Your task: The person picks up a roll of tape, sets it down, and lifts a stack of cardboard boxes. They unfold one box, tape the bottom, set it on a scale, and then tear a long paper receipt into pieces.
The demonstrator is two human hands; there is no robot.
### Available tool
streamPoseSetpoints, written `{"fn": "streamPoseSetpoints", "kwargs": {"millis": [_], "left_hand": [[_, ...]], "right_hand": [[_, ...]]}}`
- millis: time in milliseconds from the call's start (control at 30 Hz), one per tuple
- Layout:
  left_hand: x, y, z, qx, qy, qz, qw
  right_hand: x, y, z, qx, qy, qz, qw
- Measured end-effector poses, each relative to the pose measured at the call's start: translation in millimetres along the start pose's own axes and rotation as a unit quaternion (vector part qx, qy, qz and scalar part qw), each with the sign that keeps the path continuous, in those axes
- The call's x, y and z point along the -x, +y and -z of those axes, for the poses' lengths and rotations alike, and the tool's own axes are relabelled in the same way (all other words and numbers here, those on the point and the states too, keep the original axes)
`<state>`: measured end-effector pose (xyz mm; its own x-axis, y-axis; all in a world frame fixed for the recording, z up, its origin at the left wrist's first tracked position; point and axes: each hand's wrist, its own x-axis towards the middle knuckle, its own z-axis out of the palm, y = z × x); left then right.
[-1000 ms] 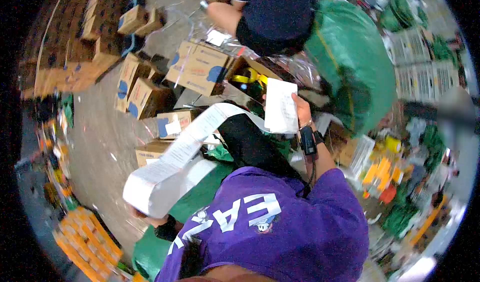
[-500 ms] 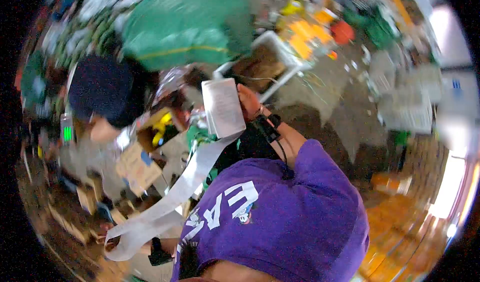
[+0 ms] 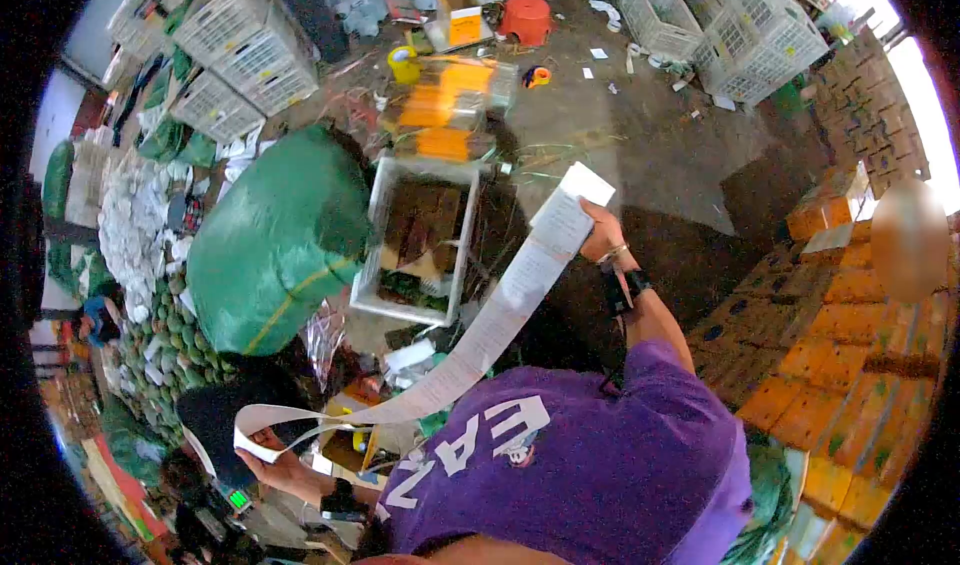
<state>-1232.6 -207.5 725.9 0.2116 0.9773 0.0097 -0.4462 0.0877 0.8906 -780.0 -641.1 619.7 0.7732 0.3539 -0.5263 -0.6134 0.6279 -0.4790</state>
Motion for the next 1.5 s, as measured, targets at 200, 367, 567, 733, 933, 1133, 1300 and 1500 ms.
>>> {"fn": "streamPoseSetpoints", "kwargs": {"millis": [200, 367, 567, 733, 933, 1133, 1300, 1500], "left_hand": [[10, -103, -195, 0.097, -0.227, 0.097, 0.964], [31, -183, -383, -0.033, -0.398, 0.191, 0.897], [110, -255, -580, -0.066, -0.518, 0.35, 0.778], [140, -366, -693, -0.153, -0.695, 0.329, 0.62], [94, -492, -814, -0.283, -0.679, 0.154, 0.66], [39, -548, -914, -0.326, -0.612, 0.342, 0.634], [-11, -603, -987, -0.349, -0.632, 0.329, 0.608], [-100, -681, -988, -0.541, -0.545, 0.215, 0.603]], "right_hand": [[-44, -108, 115, 0.069, 0.104, 0.121, 0.985], [-25, -162, 133, 0.046, 0.074, 0.085, 0.993], [-42, -189, 83, -0.043, 0.13, 0.063, 0.989], [-138, -236, 24, -0.031, -0.008, -0.033, 0.999], [-336, -276, -29, 0.067, 0.023, -0.061, 0.996], [-459, -363, -85, 0.369, -0.081, -0.081, 0.922], [-547, -464, -79, 0.596, -0.186, -0.046, 0.78], [-664, -557, 68, 0.897, -0.127, -0.172, 0.388]]}}
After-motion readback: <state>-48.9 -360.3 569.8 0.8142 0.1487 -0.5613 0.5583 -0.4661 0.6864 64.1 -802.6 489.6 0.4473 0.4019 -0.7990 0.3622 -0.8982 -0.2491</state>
